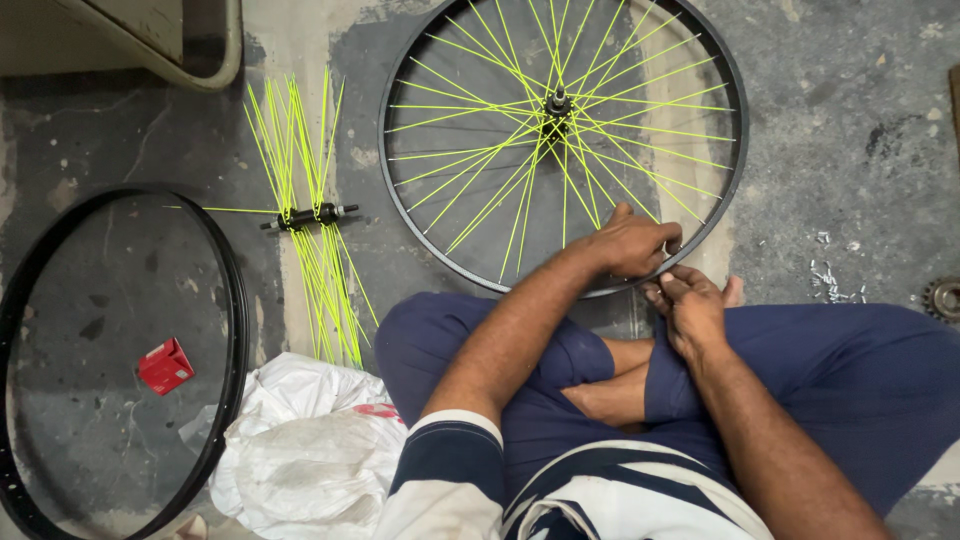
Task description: The person sits on the floor and assembles a bicycle wheel by inserting neon green spokes into a hub and rim. They tighten the spoke nipples by hand to secure the spokes. The person then switches to a second wheel, placing the hub into the rim and beginning to insert spokes.
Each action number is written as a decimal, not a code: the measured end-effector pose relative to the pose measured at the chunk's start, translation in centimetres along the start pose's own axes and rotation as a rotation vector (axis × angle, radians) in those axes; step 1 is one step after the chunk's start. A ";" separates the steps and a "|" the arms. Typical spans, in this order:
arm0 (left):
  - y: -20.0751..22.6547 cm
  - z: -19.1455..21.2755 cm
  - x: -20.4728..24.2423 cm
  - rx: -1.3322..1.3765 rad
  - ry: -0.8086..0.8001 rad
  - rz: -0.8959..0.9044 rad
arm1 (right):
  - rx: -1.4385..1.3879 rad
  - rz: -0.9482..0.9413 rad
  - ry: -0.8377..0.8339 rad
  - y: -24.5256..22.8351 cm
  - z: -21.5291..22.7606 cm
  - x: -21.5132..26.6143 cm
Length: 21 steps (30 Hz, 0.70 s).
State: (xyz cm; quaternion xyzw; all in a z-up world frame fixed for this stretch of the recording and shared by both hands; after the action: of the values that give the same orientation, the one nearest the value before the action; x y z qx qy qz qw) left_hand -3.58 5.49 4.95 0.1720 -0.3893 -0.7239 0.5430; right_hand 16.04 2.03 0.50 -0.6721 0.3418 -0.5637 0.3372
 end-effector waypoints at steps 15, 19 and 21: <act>-0.5 -0.1 -0.1 0.063 0.003 -0.021 | 0.022 0.083 -0.010 0.4 0.2 -0.4; -0.7 -0.1 0.0 0.056 -0.032 0.010 | 0.033 0.066 -0.003 0.3 0.2 -0.2; -0.8 -0.5 0.4 0.037 0.029 -0.012 | 0.048 0.060 0.001 0.5 0.2 -0.3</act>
State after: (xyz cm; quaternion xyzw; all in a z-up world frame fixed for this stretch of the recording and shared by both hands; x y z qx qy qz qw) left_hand -3.90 5.03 4.09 0.1948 -0.3939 -0.7172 0.5409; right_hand 16.18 2.02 -0.13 -0.6531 0.3480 -0.5618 0.3699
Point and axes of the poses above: each hand's wrist, its own x-axis away from the middle knuckle, its own z-axis out of the back of the hand, y = z × x, the point moved 1 cm from there along -x, towards the middle knuckle, and after that the axes turned 5 degrees about z, right-handed, at the moved point
